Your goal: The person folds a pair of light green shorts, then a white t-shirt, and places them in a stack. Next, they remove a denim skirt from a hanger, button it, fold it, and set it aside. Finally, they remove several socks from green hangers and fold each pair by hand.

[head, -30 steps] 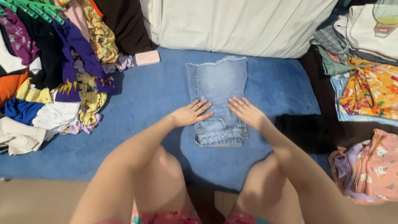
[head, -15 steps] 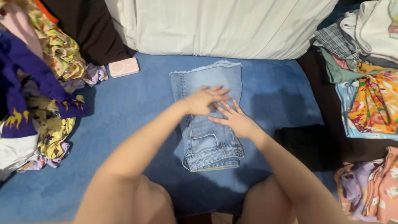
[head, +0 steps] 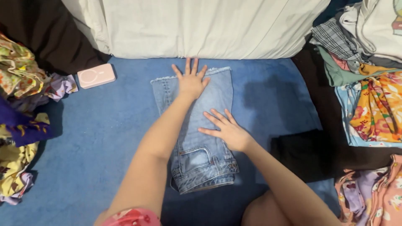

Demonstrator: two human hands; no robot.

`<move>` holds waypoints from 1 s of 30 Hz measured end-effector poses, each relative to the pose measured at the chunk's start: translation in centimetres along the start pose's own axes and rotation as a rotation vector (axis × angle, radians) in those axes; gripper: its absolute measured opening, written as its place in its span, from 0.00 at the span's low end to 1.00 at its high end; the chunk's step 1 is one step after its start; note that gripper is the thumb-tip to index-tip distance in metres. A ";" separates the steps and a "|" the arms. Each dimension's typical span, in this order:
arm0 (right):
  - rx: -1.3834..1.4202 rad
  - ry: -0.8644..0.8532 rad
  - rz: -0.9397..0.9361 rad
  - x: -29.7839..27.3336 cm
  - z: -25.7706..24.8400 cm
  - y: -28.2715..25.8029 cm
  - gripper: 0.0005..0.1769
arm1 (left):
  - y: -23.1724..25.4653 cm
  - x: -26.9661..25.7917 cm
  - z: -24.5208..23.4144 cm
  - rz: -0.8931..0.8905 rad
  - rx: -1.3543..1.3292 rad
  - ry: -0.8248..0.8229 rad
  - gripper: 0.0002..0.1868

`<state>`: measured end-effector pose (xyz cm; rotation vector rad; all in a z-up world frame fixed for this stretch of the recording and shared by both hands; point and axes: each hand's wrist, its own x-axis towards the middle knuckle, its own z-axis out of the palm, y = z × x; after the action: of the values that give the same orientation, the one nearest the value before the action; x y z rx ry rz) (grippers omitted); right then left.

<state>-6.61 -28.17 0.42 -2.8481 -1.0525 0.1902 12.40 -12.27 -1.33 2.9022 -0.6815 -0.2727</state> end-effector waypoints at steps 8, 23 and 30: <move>0.143 0.236 -0.066 -2.3 2.3 1.6 0.56 | -2.1 -7.9 2.3 0.737 -0.033 0.535 0.40; 0.338 0.147 0.087 -3.8 2.1 1.5 0.39 | -9.2 -20.6 4.4 0.947 0.238 0.274 0.42; 0.404 0.051 0.139 -7.4 4.9 -0.1 0.35 | -9.4 -24.4 5.4 0.605 -0.466 0.075 0.31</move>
<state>-12.99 -32.70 -3.81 -2.5416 -0.7091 0.3008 -6.21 6.59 -4.86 2.1415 -1.2393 -0.2060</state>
